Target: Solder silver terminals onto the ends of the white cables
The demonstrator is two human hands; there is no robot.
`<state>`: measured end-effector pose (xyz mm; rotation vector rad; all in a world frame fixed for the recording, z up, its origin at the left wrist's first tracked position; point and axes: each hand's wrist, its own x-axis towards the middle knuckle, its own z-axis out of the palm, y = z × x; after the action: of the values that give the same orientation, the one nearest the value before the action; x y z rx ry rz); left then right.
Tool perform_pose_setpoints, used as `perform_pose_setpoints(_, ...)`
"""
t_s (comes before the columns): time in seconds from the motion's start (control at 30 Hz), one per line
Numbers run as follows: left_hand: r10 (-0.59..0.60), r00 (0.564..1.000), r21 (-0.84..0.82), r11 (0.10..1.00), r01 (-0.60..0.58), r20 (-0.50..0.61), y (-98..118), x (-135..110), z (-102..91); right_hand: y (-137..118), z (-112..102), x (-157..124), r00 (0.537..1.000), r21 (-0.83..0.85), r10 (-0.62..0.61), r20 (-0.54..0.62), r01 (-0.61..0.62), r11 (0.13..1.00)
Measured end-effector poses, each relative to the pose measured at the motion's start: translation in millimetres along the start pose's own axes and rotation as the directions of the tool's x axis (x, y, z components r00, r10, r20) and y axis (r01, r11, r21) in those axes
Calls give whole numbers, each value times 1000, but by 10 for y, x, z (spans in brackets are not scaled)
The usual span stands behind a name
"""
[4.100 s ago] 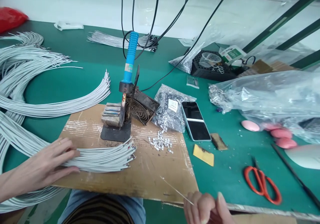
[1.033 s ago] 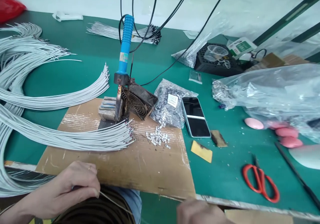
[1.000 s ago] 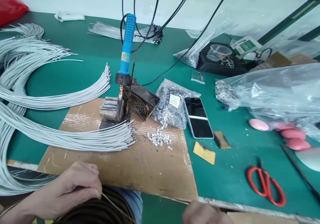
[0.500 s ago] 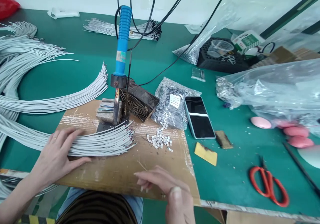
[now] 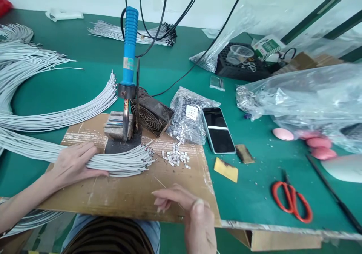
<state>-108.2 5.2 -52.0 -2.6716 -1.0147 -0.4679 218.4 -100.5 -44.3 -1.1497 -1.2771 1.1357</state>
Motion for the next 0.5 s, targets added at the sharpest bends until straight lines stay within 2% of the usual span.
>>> perform_pose_setpoints(0.17,7,999,-26,1000,-7,33,-59,63,75,5,53,23,999,11,50,-2,-49,999)
perform_pose_setpoints(0.33,15,994,-46,999,-10,111,-66,50,80,4,92,4,997,22,80,-12,-80,997)
perform_pose_setpoints(0.5,31,984,-63,998,-20,178,-53,55,27,-34,125,-93,972,-1,137,-194,-140,990)
